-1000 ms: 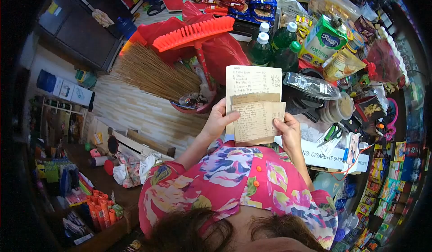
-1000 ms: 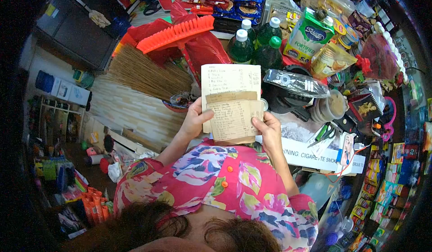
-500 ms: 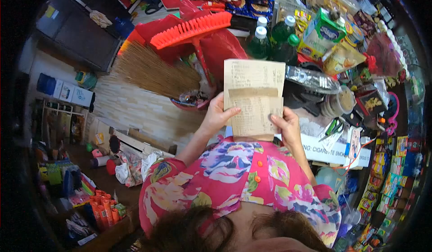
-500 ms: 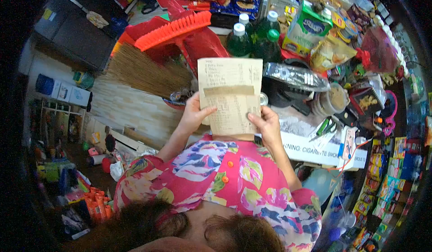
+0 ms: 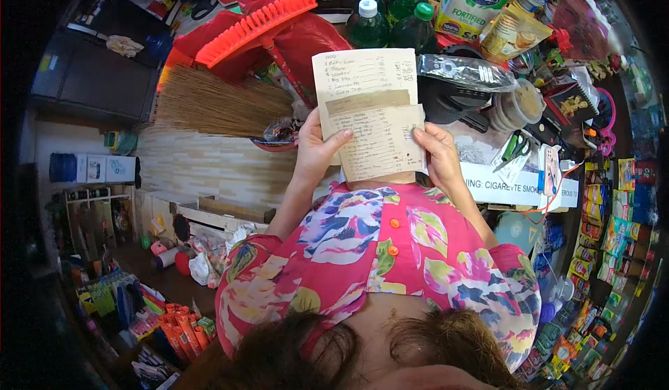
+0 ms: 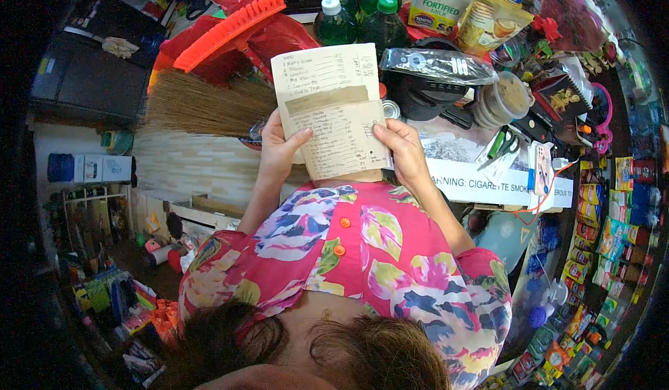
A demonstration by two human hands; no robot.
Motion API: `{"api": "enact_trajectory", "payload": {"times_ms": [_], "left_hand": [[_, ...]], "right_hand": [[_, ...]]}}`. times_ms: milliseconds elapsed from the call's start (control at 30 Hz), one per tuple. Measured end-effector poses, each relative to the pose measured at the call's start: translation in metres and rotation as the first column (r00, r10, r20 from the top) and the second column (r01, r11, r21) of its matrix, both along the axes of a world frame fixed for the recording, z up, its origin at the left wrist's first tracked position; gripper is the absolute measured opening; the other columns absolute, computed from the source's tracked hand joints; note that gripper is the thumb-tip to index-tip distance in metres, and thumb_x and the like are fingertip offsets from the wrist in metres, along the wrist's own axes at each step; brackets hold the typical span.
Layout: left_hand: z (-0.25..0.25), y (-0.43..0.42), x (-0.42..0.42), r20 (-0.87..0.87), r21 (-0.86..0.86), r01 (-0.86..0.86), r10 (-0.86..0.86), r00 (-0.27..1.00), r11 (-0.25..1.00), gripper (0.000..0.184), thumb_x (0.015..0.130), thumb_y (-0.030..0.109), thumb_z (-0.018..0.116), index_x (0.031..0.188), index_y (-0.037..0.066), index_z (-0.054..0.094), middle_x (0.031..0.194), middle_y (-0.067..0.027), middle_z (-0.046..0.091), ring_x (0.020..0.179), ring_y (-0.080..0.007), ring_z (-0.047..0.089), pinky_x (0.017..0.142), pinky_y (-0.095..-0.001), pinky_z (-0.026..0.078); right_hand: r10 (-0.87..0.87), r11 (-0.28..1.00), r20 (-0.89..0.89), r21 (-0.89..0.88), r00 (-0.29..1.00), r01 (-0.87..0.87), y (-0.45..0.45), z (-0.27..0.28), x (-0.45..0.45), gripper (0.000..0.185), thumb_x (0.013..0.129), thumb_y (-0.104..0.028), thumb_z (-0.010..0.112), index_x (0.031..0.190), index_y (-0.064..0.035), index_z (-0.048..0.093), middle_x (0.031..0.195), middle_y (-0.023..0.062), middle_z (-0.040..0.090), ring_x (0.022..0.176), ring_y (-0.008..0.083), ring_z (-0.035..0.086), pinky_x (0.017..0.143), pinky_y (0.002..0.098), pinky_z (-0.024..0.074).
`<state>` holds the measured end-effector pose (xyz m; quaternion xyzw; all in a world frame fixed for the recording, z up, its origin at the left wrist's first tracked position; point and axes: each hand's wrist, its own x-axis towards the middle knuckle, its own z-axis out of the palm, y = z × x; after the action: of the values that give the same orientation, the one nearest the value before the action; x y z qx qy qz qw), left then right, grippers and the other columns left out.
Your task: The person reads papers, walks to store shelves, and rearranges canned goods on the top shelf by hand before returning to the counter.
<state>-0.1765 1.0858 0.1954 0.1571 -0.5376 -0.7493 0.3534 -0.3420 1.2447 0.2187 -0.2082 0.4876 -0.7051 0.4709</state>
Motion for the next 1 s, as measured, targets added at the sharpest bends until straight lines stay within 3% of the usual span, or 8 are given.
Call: {"api": "enact_trajectory", "payload": {"times_ms": [167, 267, 367, 467, 600, 800, 900, 1000], "left_hand": [[0.022, 0.007, -0.008, -0.163, -0.024, -0.030, 0.026, 0.986, 0.999, 0.078, 0.075, -0.007, 0.062, 0.139, 0.005, 0.019, 0.123, -0.0135, 0.050, 0.110, -0.0186, 0.051, 0.092, -0.0309, 0.041], [0.018, 0.004, -0.001, -0.137, -0.048, 0.087, -0.093, 0.986, 0.995, 0.084, 0.073, -0.005, 0.063, 0.141, 0.005, 0.015, 0.135, -0.0157, 0.037, 0.123, -0.0226, 0.040, 0.101, -0.0350, 0.033], [0.014, 0.003, 0.001, -0.135, -0.140, 0.104, -0.124, 0.983, 0.985, 0.084, 0.072, -0.005, 0.065, 0.140, 0.004, 0.017, 0.137, -0.0163, 0.035, 0.125, -0.0220, 0.037, 0.102, -0.0347, 0.031], [0.006, -0.002, 0.004, 0.017, -0.218, 0.120, -0.119, 0.993, 0.969, 0.085, 0.070, -0.006, 0.066, 0.139, 0.002, 0.019, 0.137, -0.0163, 0.034, 0.125, -0.0216, 0.037, 0.102, -0.0342, 0.030], [0.008, -0.002, 0.001, -0.010, -0.254, 0.029, -0.033, 0.999, 0.967, 0.084, 0.069, -0.009, 0.065, 0.139, 0.001, 0.020, 0.135, -0.0159, 0.036, 0.124, -0.0211, 0.037, 0.102, -0.0328, 0.030], [0.007, -0.001, 0.003, -0.043, -0.111, 0.086, -0.091, 0.995, 0.990, 0.082, 0.068, -0.012, 0.064, 0.138, 0.001, 0.023, 0.132, -0.0153, 0.041, 0.121, -0.0206, 0.041, 0.100, -0.0327, 0.034], [0.013, 0.000, 0.005, 0.008, -0.169, 0.064, -0.064, 0.998, 0.984, 0.075, 0.070, -0.011, 0.063, 0.136, 0.000, 0.028, 0.129, -0.0145, 0.044, 0.119, -0.0203, 0.043, 0.100, -0.0326, 0.034], [0.011, 0.000, 0.006, -0.012, -0.031, 0.094, -0.094, 0.996, 0.995, 0.066, 0.074, -0.007, 0.060, 0.133, -0.001, 0.032, 0.128, -0.0142, 0.045, 0.120, -0.0202, 0.042, 0.100, -0.0319, 0.034]], "right_hand": [[-0.039, 0.999, 0.018, 0.009, 0.999, 0.039, -0.002, 0.000, 0.001, 0.023, 0.087, -0.011, 0.054, 0.101, 0.0052, 0.060, 0.094, 0.0102, 0.065, 0.081, 0.0121, 0.060, 0.076, 0.0234, 0.0463], [-0.076, 0.997, 0.012, 0.022, 0.997, 0.076, -0.002, -0.006, -0.003, 0.021, 0.088, -0.010, 0.053, 0.100, 0.0050, 0.060, 0.093, 0.0094, 0.065, 0.081, 0.0116, 0.060, 0.077, 0.0234, 0.0456], [-0.080, 0.997, 0.014, 0.025, 0.997, 0.080, -0.002, -0.006, -0.003, 0.019, 0.088, -0.009, 0.053, 0.099, 0.0047, 0.060, 0.093, 0.0091, 0.065, 0.081, 0.0112, 0.060, 0.077, 0.0234, 0.0454], [-0.064, 0.998, 0.012, 0.021, 0.998, 0.063, -0.002, -0.006, -0.004, 0.019, 0.087, -0.009, 0.053, 0.098, 0.0046, 0.060, 0.092, 0.0094, 0.065, 0.080, 0.0112, 0.060, 0.076, 0.0232, 0.0460], [-0.043, 0.998, 0.015, 0.054, 0.999, 0.042, -0.003, -0.001, -0.002, 0.019, 0.086, -0.008, 0.054, 0.099, 0.0049, 0.060, 0.092, 0.0103, 0.065, 0.079, 0.0119, 0.061, 0.074, 0.0238, 0.0476], [-0.032, 0.999, 0.024, 0.033, 0.999, 0.031, -0.004, -0.001, 0.001, 0.018, 0.082, -0.002, 0.057, 0.099, 0.0050, 0.059, 0.092, 0.0110, 0.065, 0.079, 0.0129, 0.062, 0.074, 0.0243, 0.0496], [-0.036, 0.998, 0.000, 0.053, 0.999, 0.036, -0.004, 0.000, 0.002, 0.019, 0.080, 0.000, 0.059, 0.099, 0.0046, 0.059, 0.092, 0.0111, 0.065, 0.079, 0.0129, 0.062, 0.073, 0.0242, 0.0499], [-0.033, 0.997, -0.037, 0.070, 0.999, 0.035, -0.004, -0.002, 0.001, 0.020, 0.080, 0.001, 0.059, 0.100, 0.0045, 0.058, 0.092, 0.0113, 0.065, 0.079, 0.0131, 0.062, 0.073, 0.0242, 0.0500]]}}
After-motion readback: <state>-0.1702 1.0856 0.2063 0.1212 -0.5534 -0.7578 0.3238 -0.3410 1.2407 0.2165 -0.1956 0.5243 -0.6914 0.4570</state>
